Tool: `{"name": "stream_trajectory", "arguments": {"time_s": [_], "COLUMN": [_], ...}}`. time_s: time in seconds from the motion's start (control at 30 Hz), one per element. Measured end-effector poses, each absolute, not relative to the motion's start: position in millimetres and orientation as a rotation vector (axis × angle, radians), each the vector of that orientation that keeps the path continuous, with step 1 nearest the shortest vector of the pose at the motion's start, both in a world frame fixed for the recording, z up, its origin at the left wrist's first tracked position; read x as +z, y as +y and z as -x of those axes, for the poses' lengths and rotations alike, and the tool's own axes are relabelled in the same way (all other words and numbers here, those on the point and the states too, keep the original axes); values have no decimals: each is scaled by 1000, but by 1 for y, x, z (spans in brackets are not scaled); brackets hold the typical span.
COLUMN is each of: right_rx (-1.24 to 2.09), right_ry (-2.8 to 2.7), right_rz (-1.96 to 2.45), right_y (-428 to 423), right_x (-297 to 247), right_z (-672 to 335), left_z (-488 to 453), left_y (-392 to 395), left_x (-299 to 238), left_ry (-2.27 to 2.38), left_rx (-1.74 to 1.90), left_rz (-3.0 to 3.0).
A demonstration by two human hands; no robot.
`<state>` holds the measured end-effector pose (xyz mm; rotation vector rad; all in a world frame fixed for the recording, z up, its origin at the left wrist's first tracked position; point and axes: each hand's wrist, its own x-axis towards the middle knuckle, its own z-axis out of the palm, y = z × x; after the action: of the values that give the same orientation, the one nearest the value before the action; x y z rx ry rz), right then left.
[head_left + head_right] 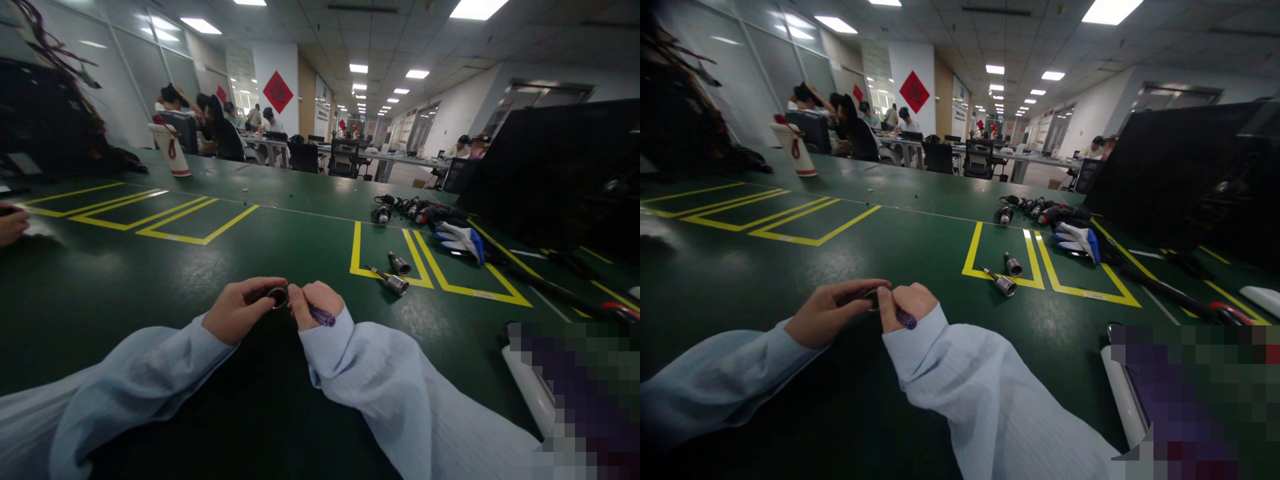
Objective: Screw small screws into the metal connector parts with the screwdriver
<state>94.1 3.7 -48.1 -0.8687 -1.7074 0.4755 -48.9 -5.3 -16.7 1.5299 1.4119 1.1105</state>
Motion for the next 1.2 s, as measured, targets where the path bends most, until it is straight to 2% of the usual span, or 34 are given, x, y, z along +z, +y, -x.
{"name": "stream_trajectory", "arguments": {"time_s": [0.1, 0.33, 0.53, 0.77, 1.2], "right_rx": [576, 1167, 846, 1396, 1440], "right_ry": [-1679, -1237, -1427, -944, -971], "right_rz": [917, 942, 955, 838, 774], "right_y": [6, 13, 12, 21, 28], "right_x": [-48, -48, -49, -50, -54], "right_z": [-94, -92, -91, -90, -96], "left_z": [50, 53, 51, 52, 57], "left_y": [-5, -4, -6, -6, -3], "left_x": [-19, -21, -28, -25, -18], "left_ry": [1394, 1426, 1354, 1381, 1349], "left_rx": [1108, 1141, 1281, 1191, 1153], "left_rz": [-1539, -1454, -1537, -1463, -1421]}}
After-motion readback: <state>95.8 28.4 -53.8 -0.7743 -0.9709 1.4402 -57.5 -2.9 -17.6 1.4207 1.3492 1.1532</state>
